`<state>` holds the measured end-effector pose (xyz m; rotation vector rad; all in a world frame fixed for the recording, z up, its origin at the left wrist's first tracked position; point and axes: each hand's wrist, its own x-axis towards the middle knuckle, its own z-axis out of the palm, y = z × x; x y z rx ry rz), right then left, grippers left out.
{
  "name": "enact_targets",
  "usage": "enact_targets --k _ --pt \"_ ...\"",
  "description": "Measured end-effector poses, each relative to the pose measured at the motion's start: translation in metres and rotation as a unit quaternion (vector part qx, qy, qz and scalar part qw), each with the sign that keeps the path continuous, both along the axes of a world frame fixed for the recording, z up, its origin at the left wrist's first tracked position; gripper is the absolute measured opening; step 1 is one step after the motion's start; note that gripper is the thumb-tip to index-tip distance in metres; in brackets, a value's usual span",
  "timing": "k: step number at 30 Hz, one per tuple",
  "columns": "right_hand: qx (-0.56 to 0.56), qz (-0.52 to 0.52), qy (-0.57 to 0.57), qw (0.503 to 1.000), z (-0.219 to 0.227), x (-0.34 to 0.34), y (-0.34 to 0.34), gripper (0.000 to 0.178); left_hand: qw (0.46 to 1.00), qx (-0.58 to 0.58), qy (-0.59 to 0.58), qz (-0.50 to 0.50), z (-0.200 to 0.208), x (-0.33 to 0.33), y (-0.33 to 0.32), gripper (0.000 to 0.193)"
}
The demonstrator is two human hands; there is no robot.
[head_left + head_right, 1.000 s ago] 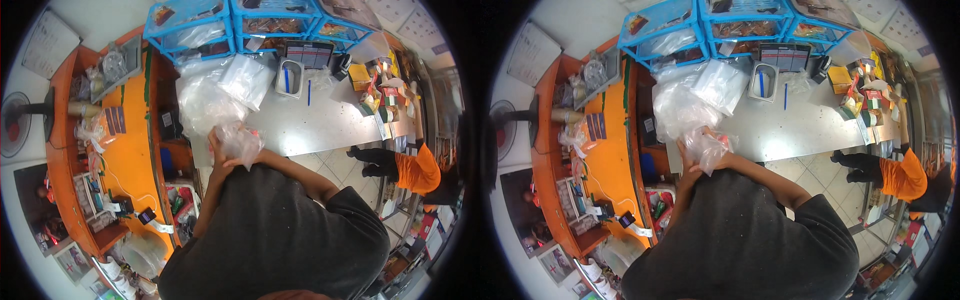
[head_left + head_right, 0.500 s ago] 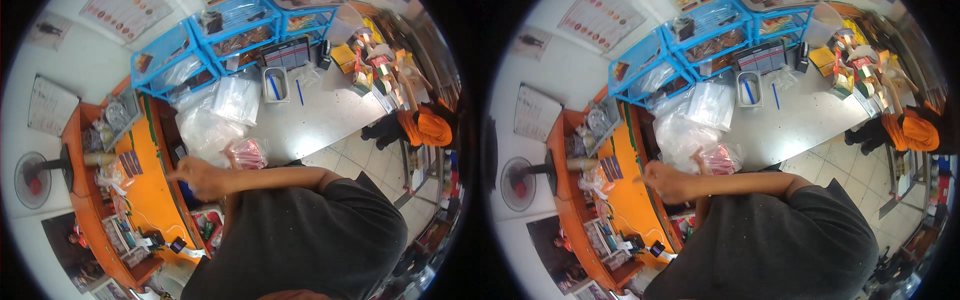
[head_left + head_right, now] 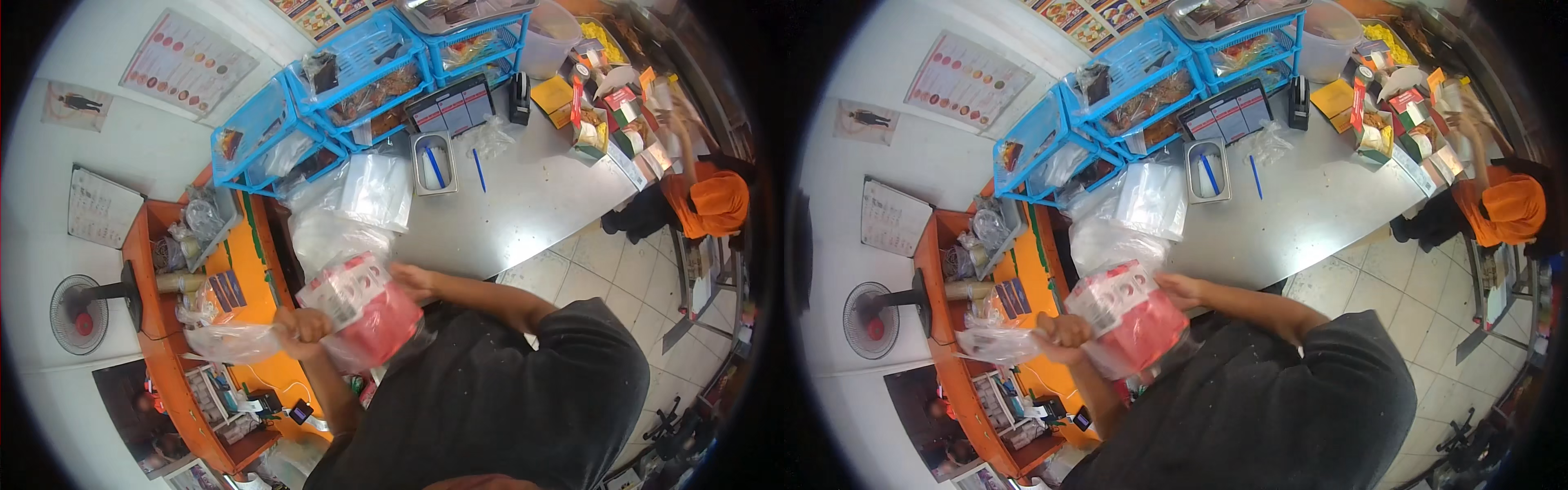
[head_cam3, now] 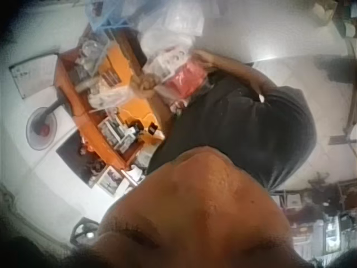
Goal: The person organizes food items into boxes, writes on a receipt, and places the boxes into a plastic bag.
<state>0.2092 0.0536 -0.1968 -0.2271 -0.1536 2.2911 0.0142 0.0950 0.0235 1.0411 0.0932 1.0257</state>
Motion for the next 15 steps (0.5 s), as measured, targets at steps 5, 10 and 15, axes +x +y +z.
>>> enact_targets --k 5,10,15 --pt "0.057 -0.126 -0.053 0.989 0.079 -0.007 -0.014 0.051 0.779 0.061 0.422 0.461 0.062 -0.020 0.019 0.050" --pt "0.820 -0.126 -0.448 0.334 0.026 0.098 -0.021 0.042 0.677 0.120 0.604 0.402 0.055 -0.036 0.009 0.037" --pt "0.480 -0.093 -0.841 0.231 -0.028 0.186 0.099 0.021 0.703 0.127 0.597 0.365 0.018 0.000 -0.011 0.027"
